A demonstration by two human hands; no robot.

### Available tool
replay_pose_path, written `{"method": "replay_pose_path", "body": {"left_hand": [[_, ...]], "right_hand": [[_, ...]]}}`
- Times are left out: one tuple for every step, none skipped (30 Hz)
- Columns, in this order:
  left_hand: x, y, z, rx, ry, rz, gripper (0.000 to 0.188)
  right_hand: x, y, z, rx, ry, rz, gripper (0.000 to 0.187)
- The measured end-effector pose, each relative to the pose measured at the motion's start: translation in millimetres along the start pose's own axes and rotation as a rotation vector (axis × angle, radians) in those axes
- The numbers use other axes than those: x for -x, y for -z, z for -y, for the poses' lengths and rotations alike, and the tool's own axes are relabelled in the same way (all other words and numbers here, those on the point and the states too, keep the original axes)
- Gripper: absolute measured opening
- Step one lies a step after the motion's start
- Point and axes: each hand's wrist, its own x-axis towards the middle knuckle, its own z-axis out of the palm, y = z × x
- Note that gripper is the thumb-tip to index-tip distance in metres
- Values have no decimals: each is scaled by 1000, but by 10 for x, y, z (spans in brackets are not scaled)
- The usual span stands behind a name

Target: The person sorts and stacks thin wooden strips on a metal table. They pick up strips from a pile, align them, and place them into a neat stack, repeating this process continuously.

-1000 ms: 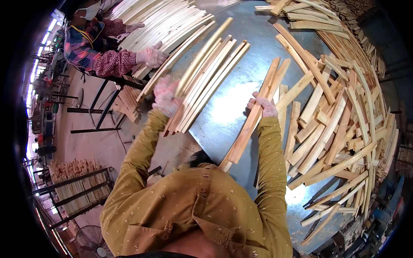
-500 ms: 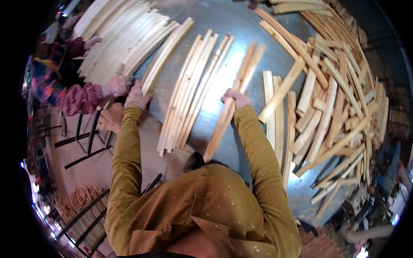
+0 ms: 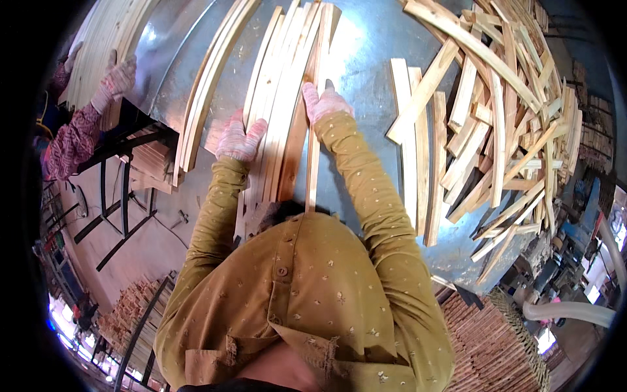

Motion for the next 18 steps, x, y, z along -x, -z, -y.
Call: {"method": "replay_pose_path", "body": {"left_hand": [[-51,26,2,-1,-19,16,89],[-75,57,8,-2,-38,33,88],[-93,88,12,-3,-58,49,88],[-79,89,5,-26,-63,35,87],[-57,84,-8,-49,-67,20,86],[-57,74,-5,-72,-72,5,85],[-67,26,-2,-122,-94,-92,80],[-82,13,6,-102,-94,-71,79],[-83,-3,-6,-83,-95,-49,79],[-44,55,-74,-64,-89,-29,78],[-25,120,-135,14,-97,31,76],[-19,133,-146,23,-116,41,74],[-5,156,-149,33,-138,51,72],[4,154,-146,45,-154,63,70],[-18,107,-128,40,-189,74,69],[-42,-10,-83,38,-222,95,68],[17,-63,-117,34,-245,128,67],[12,-52,-179,33,-221,236,66]], "right_hand": [[-11,10,27,-41,-55,-12,89],[-24,44,42,-83,-110,-22,88],[-75,123,37,-108,-128,2,87],[-106,216,-25,-133,-155,29,86],[-134,272,-40,-157,-182,56,85],[-168,278,11,-91,-173,41,84],[-189,280,95,-27,-166,26,83],[-192,284,190,38,-159,10,82],[-163,299,281,91,-160,88,83],[-111,325,353,114,-140,112,83],[-69,349,406,137,-121,136,84],[-56,363,436,160,-103,160,84],[-81,379,342,128,-56,177,84],[-114,359,247,161,-41,150,85],[-153,334,155,194,-27,123,85],[-172,311,25,230,-21,101,86],[-192,281,-146,190,-40,63,90],[-250,286,-267,140,8,48,92]]}}
